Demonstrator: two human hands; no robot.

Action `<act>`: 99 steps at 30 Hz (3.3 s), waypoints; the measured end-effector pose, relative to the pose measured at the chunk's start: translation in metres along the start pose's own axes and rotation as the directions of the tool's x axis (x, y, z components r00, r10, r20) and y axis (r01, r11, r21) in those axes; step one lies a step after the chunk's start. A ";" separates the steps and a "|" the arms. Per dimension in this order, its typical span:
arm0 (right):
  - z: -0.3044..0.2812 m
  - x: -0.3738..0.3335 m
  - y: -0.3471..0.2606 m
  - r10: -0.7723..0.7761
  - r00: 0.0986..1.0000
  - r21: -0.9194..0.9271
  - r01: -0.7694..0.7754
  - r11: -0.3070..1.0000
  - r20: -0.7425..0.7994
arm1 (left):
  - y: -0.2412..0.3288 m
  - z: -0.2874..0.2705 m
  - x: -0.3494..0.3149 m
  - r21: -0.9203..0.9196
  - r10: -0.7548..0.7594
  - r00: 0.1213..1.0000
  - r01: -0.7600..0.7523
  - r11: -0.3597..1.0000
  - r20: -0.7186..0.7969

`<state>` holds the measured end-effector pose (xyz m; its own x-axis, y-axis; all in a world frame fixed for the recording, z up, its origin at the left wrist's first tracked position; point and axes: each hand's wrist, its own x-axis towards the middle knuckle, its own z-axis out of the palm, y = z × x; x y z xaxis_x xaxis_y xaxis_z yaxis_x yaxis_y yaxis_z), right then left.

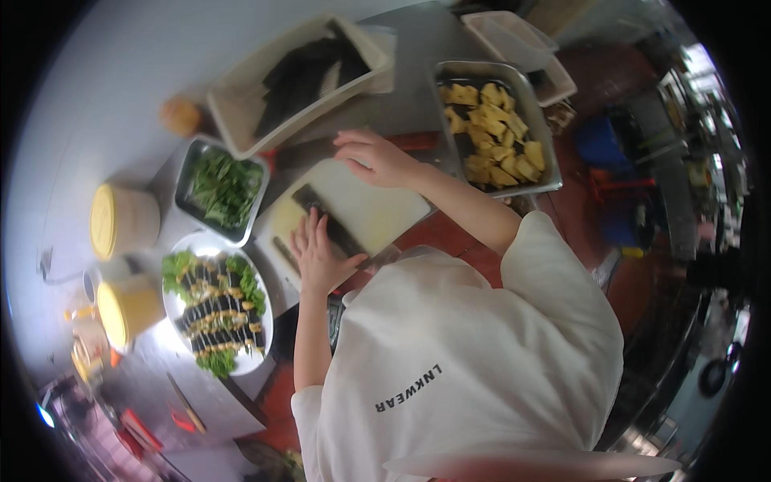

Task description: The person assembles sushi rolls by placing a sheet of nori on a cutting board, adding a slice of egg and a piece of green vegetable, then rolling the nori around the filling. The completed rolls are placed on a plate with lettuce.

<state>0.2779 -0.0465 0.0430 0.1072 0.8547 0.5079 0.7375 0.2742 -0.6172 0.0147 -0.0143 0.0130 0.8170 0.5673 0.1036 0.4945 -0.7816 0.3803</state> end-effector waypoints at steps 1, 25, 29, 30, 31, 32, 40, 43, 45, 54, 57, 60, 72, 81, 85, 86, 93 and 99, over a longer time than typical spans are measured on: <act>-0.020 -0.009 -0.001 -0.003 1.000 -0.029 0.002 1.000 -0.030 | 0.000 -0.001 -0.002 0.006 0.004 1.000 -0.003 1.000 -0.016; -0.232 -0.184 0.036 0.934 0.351 -0.716 -0.667 0.207 -0.057 | 0.000 0.002 -0.001 0.018 0.070 0.997 -0.069 0.997 -0.041; -0.232 -0.196 0.051 0.882 0.470 -0.677 -0.639 0.365 0.032 | 0.002 0.000 0.001 -0.008 0.047 0.999 -0.047 0.999 -0.020; -0.235 -0.196 0.053 0.879 0.476 -0.639 -0.670 0.379 0.022 | 0.002 0.001 0.001 -0.014 0.048 0.999 -0.048 0.999 -0.023; -0.239 -0.195 0.056 0.876 0.483 -0.598 -0.698 0.393 0.012 | 0.002 0.001 0.001 -0.011 0.055 0.998 -0.055 0.998 -0.031; -0.244 -0.193 0.060 0.872 0.489 -0.557 -0.724 0.407 0.002 | 0.001 0.001 0.001 -0.009 0.062 0.997 -0.062 0.998 -0.039; -0.229 -0.117 0.001 0.645 0.689 -0.527 -0.702 0.479 -0.331 | 0.003 -0.005 0.000 -0.052 0.041 0.998 -0.044 0.998 -0.056; -0.169 -0.070 -0.028 0.394 0.896 -0.278 -0.440 0.854 -0.207 | 0.000 -0.002 0.000 -0.097 0.033 0.997 -0.039 0.994 -0.072; -0.116 -0.048 -0.035 0.263 0.964 -0.100 -0.264 0.959 -0.026 | 0.000 -0.006 -0.001 -0.084 -0.005 0.999 0.002 0.996 -0.035; 0.052 -0.060 -0.046 -0.270 0.858 0.154 0.224 0.962 0.438 | -0.005 0.001 -0.004 -0.145 0.000 0.993 -0.018 0.989 -0.120; 0.054 -0.077 -0.039 -0.274 0.862 0.167 0.223 0.960 0.426 | -0.008 0.004 -0.003 -0.152 0.015 0.990 -0.036 0.988 -0.138; 0.054 -0.079 -0.039 -0.275 0.872 0.168 0.225 0.960 0.406 | -0.007 0.002 -0.003 -0.146 0.017 0.993 -0.035 0.989 -0.118; 0.082 0.046 -0.048 -0.073 0.963 0.213 0.016 0.977 0.258 | -0.014 0.016 -0.004 -0.055 0.035 0.980 -0.047 0.997 -0.195; 0.187 0.143 -0.009 0.008 0.905 -0.084 0.031 0.996 0.424 | -0.019 0.018 0.005 -0.151 -0.108 0.961 0.071 0.986 -0.254; 0.205 0.149 -0.012 0.039 0.916 -0.165 0.030 0.986 0.400 | -0.023 0.019 0.003 -0.136 -0.100 0.959 0.066 0.989 -0.265; 0.207 0.151 -0.015 0.037 0.918 -0.162 0.029 0.986 0.394 | -0.024 0.020 0.002 -0.163 -0.109 0.952 0.064 0.985 -0.287; 0.197 0.168 -0.020 0.007 0.902 -0.145 0.062 0.987 0.431 | -0.022 0.014 0.002 -0.244 -0.118 0.943 0.041 0.969 -0.311; 0.168 0.183 -0.041 -0.026 0.893 0.003 0.028 1.000 0.449 | -0.023 0.016 0.001 -0.261 -0.148 0.933 0.061 0.963 -0.329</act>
<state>0.1554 0.1728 0.0602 -0.2230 0.9541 0.1997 0.7384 0.2991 -0.6044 0.0087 -0.0004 -0.0104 0.5909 0.7302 0.3430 0.4489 -0.6508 0.6123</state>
